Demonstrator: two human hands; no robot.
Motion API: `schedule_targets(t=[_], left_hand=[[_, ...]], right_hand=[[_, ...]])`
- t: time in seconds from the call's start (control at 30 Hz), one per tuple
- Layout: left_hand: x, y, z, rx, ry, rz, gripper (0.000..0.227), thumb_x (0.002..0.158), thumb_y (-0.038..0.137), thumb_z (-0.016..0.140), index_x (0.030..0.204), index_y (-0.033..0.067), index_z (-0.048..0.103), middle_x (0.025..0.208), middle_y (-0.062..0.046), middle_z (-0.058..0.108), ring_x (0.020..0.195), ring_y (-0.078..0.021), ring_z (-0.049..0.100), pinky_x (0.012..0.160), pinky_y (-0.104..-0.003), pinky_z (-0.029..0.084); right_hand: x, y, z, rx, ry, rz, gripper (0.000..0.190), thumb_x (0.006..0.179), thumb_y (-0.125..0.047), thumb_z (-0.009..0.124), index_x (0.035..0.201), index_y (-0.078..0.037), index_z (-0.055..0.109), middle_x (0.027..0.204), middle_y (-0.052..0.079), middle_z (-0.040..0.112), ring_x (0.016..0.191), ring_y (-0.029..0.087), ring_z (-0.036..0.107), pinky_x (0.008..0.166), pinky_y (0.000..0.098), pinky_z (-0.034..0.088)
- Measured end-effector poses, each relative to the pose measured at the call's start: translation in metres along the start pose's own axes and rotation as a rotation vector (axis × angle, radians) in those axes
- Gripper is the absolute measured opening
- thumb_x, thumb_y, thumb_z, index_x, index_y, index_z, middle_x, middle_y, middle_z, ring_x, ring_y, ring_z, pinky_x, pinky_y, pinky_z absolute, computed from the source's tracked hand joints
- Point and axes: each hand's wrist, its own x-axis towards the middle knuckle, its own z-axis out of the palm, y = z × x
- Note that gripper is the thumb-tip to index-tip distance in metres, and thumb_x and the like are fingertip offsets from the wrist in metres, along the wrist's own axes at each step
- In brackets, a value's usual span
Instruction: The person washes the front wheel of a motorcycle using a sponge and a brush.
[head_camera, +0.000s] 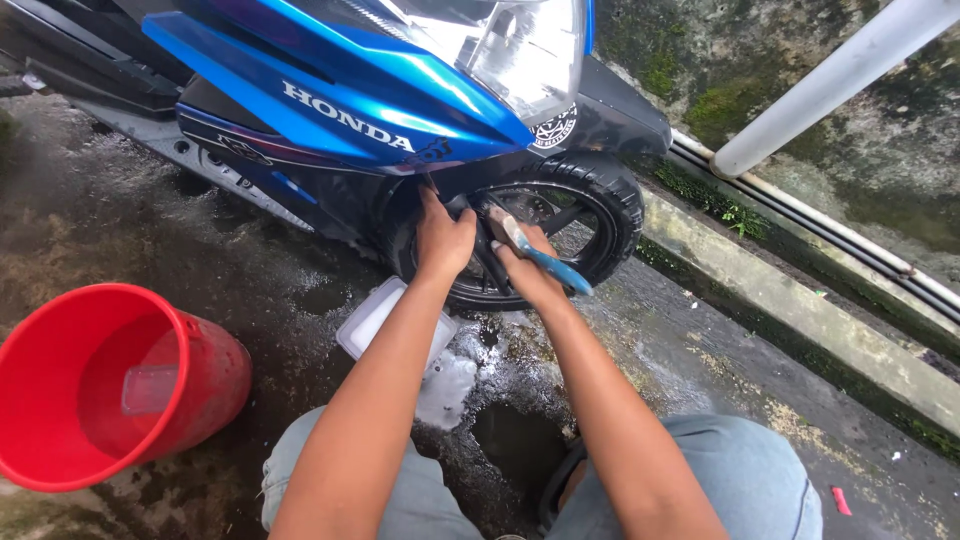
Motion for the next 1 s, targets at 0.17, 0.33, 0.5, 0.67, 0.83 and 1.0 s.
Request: schedule_targets(t=[0.17, 0.33, 0.5, 0.67, 0.83, 1.0], left_hand=[[-0.006, 0.010, -0.007, -0.027, -0.018, 0.003, 0.084, 0.090, 0.031, 0.058, 0.158, 0.0006, 0.020, 0.147, -0.032, 0.048, 0.138, -0.0463, 0.047, 0.115, -0.055, 0.039], [-0.006, 0.012, -0.011, -0.084, -0.048, -0.013, 0.082, 0.091, 0.035, 0.054, 0.159, 0.0018, 0.020, 0.149, -0.032, 0.045, 0.140, -0.0458, 0.044, 0.118, -0.054, 0.036], [-0.013, 0.025, -0.018, -0.101, -0.075, -0.033, 0.085, 0.094, 0.044, 0.052, 0.160, 0.0018, 0.019, 0.153, -0.032, 0.041, 0.144, -0.0453, 0.039, 0.120, -0.055, 0.032], [-0.013, 0.024, -0.017, -0.079, -0.074, -0.036, 0.085, 0.097, 0.049, 0.050, 0.160, 0.0008, 0.019, 0.156, -0.032, 0.038, 0.145, -0.0447, 0.038, 0.121, -0.054, 0.030], [-0.014, 0.026, -0.019, -0.048, -0.080, -0.042, 0.084, 0.096, 0.053, 0.051, 0.160, 0.0083, 0.019, 0.155, -0.029, 0.041, 0.145, -0.0411, 0.040, 0.122, -0.051, 0.032], [-0.008, 0.016, -0.013, -0.056, -0.058, -0.018, 0.084, 0.096, 0.053, 0.052, 0.159, 0.0056, 0.023, 0.154, -0.030, 0.042, 0.145, -0.0429, 0.039, 0.122, -0.050, 0.031]], right_hand=[[-0.029, -0.054, -0.019, 0.046, 0.131, -0.134, 0.044, 0.079, -0.032, 0.079, 0.120, -0.020, 0.070, 0.121, 0.012, 0.067, 0.122, 0.035, 0.061, 0.109, 0.0464, 0.047], [-0.038, -0.038, -0.025, -0.052, 0.066, -0.107, 0.035, 0.072, -0.038, 0.076, 0.105, -0.026, 0.074, 0.102, 0.004, 0.070, 0.108, 0.029, 0.069, 0.098, 0.0420, 0.054], [-0.037, -0.025, -0.027, -0.119, 0.019, -0.050, 0.040, 0.072, -0.042, 0.077, 0.103, -0.018, 0.074, 0.103, 0.015, 0.071, 0.110, 0.037, 0.068, 0.098, 0.0474, 0.051], [-0.035, -0.053, -0.031, -0.049, 0.075, -0.302, 0.039, 0.076, -0.036, 0.080, 0.111, -0.020, 0.073, 0.104, 0.013, 0.069, 0.105, 0.038, 0.068, 0.093, 0.0465, 0.053], [-0.017, 0.026, -0.024, -0.127, -0.029, -0.302, 0.034, 0.082, -0.034, 0.078, 0.111, -0.016, 0.074, 0.105, 0.019, 0.071, 0.112, 0.041, 0.066, 0.101, 0.0499, 0.050], [-0.026, 0.106, -0.031, -0.370, -0.104, 0.082, 0.048, 0.078, -0.049, 0.080, 0.118, -0.023, 0.074, 0.118, 0.008, 0.075, 0.120, 0.028, 0.067, 0.105, 0.0398, 0.052]])
